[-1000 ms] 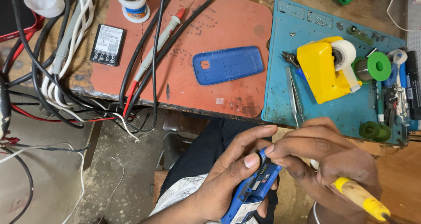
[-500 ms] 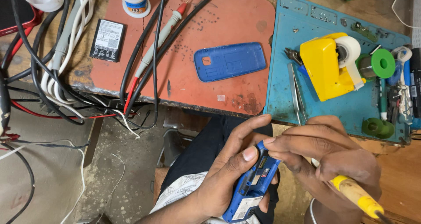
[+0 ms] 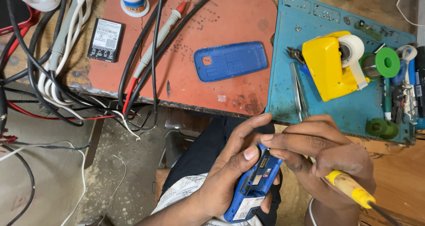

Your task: The person reassembles a blue feature phone by screwing in screws and attaching the back cover, then connects a charging cable. Next, the person removes the back cover of a light blue smartphone using a prying tool and uses a green electric screwdriver to remove screws from the internal frame.

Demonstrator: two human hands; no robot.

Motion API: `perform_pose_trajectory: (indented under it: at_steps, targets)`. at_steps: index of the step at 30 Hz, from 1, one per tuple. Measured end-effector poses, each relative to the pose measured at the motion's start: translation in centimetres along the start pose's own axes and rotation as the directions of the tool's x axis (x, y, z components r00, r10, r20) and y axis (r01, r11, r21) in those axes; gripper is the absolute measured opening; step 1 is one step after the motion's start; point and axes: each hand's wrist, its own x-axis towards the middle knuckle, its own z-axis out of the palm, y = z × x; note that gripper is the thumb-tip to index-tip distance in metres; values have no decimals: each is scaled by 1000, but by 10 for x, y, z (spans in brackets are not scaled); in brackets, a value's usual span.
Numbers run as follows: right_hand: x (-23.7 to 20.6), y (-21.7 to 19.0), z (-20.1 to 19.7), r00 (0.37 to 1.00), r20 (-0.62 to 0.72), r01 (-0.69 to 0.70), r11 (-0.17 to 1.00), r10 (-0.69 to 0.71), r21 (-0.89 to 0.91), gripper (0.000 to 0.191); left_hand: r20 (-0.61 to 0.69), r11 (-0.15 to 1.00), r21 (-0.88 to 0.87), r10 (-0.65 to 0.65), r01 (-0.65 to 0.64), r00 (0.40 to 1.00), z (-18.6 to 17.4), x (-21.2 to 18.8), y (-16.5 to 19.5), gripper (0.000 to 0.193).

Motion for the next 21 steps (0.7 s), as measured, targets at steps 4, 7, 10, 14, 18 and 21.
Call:
perform_pose_trajectory:
  at_steps: [4,7,10,14,18,21]
  targets:
    - [2,0,2,1000,12,7,1000,-7,27,35,-26,999,35,6,-5,1000,0,1,2,70]
    - [1,0,5,996,-76,38,999,-38,5,36,-9,999,28,38,-38,999,-1,1,0,71]
    - [-2,1,4,969,-238,-28,985,68,170,35,19,999,10,42,-42,999,-3,2,-2,67]
    - [-10,5,-5,864,-415,-79,890,286,448,28,-27,998,-61,-23,21,999,-6,1,-5,54]
    - [-24,10,-15,809,-477,-212,928,343,307,30,-47,1000,-6,5,-5,999,-9,0,-3,45]
    - [-33,15,-19,845,-470,-253,965,256,71,29,-82,999,27,49,-47,995,-13,1,2,41]
